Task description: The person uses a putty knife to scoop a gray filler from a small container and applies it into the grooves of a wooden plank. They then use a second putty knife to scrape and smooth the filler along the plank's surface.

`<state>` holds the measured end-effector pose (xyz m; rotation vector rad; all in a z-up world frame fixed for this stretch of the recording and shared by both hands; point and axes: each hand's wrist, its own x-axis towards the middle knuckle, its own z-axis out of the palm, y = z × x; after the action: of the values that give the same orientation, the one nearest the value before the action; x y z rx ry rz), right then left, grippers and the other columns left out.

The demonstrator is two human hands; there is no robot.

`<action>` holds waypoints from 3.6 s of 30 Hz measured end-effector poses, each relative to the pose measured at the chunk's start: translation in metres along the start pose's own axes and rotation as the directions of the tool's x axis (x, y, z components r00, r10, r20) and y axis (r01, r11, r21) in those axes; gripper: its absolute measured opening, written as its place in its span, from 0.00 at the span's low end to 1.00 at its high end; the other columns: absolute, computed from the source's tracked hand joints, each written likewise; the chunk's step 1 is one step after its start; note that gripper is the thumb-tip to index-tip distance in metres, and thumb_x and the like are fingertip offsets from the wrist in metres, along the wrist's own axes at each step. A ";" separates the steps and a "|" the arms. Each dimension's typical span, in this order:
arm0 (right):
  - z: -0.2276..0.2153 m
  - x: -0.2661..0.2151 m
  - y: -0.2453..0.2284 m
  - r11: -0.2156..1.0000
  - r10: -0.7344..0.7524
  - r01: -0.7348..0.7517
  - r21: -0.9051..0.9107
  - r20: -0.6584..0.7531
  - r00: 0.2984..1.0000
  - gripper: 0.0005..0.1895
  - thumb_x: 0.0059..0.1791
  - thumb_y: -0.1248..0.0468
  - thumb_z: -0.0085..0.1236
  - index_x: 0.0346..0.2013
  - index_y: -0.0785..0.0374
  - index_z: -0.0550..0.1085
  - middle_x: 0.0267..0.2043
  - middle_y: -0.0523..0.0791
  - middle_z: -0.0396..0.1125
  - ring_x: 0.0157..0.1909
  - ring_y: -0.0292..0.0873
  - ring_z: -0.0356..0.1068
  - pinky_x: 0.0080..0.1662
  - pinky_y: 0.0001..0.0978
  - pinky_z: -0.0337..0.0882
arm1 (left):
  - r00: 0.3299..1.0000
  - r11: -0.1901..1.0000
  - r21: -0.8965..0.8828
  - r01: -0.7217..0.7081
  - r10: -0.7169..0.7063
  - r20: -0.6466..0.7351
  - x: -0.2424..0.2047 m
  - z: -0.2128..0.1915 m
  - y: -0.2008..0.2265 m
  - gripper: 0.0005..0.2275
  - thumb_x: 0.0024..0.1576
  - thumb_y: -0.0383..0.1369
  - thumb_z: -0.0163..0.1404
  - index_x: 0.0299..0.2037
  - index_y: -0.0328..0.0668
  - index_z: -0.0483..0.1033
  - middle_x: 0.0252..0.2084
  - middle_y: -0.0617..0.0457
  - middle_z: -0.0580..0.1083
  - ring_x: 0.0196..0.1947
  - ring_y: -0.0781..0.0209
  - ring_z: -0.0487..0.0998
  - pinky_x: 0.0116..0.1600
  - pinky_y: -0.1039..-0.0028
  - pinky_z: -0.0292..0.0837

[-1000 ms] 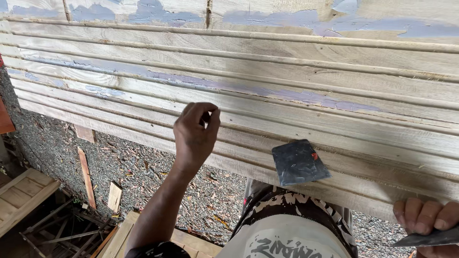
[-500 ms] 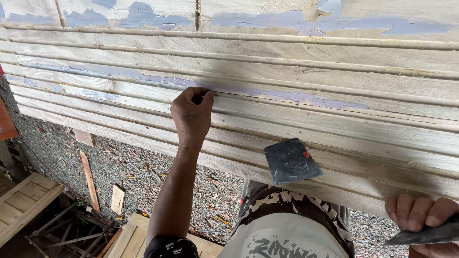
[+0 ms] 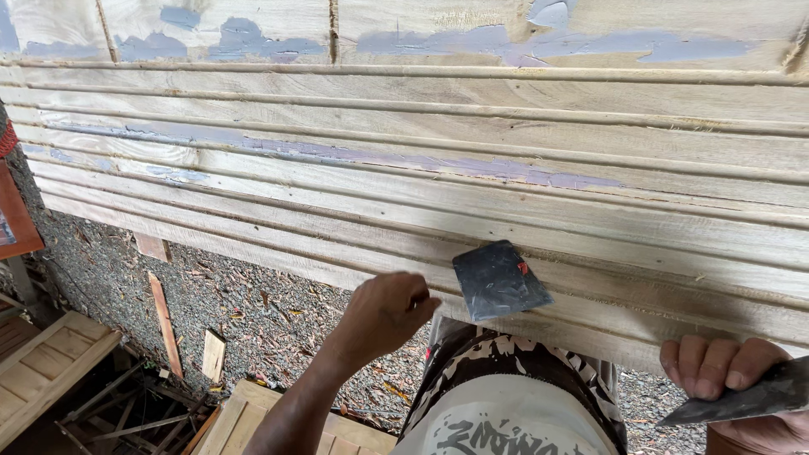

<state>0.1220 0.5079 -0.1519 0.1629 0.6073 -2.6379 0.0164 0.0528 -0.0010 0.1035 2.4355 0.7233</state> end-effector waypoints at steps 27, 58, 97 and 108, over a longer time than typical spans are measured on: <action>0.010 -0.010 0.016 0.992 -0.125 0.123 -0.027 -0.121 0.985 0.20 0.54 0.49 0.54 0.38 0.64 0.80 0.31 0.50 0.75 0.32 0.45 0.68 0.39 0.41 0.61 | 0.906 0.979 0.081 -0.189 0.206 -0.370 0.103 -0.031 0.014 0.03 0.62 0.23 0.55 0.38 0.36 0.74 0.36 0.50 0.73 0.31 0.61 0.79 0.31 0.71 0.79; 0.077 0.037 0.003 0.961 -0.198 0.170 -0.218 -0.118 0.973 0.06 0.57 0.69 0.57 0.46 0.67 0.79 0.41 0.56 0.77 0.41 0.51 0.74 0.43 0.45 0.71 | 0.878 0.960 -0.072 -0.272 0.217 -0.427 0.056 -0.011 0.000 0.02 0.61 0.21 0.56 0.40 0.34 0.78 0.34 0.51 0.77 0.29 0.66 0.79 0.28 0.77 0.76; 0.193 0.239 0.071 0.312 -0.263 0.179 -0.933 0.096 0.960 0.06 0.59 0.74 0.56 0.51 0.73 0.73 0.48 0.51 0.75 0.45 0.39 0.78 0.50 0.29 0.81 | 0.760 0.860 -0.295 -0.417 0.152 -0.633 0.062 -0.002 -0.026 0.07 0.52 0.22 0.57 0.41 0.38 0.81 0.35 0.54 0.78 0.35 0.61 0.82 0.40 0.72 0.79; 0.188 0.228 0.066 0.146 -0.332 0.209 -0.967 0.151 0.931 0.08 0.59 0.76 0.57 0.53 0.74 0.73 0.48 0.51 0.74 0.49 0.40 0.77 0.48 0.26 0.79 | 0.752 0.850 -0.301 -0.433 0.156 -0.641 0.062 -0.003 -0.026 0.07 0.53 0.22 0.57 0.40 0.38 0.81 0.36 0.54 0.78 0.35 0.61 0.82 0.41 0.72 0.79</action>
<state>-0.0585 0.2850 -0.0551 -0.2557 2.4345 -1.9141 -0.0342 0.0438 -0.0451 0.1081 2.7924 1.6569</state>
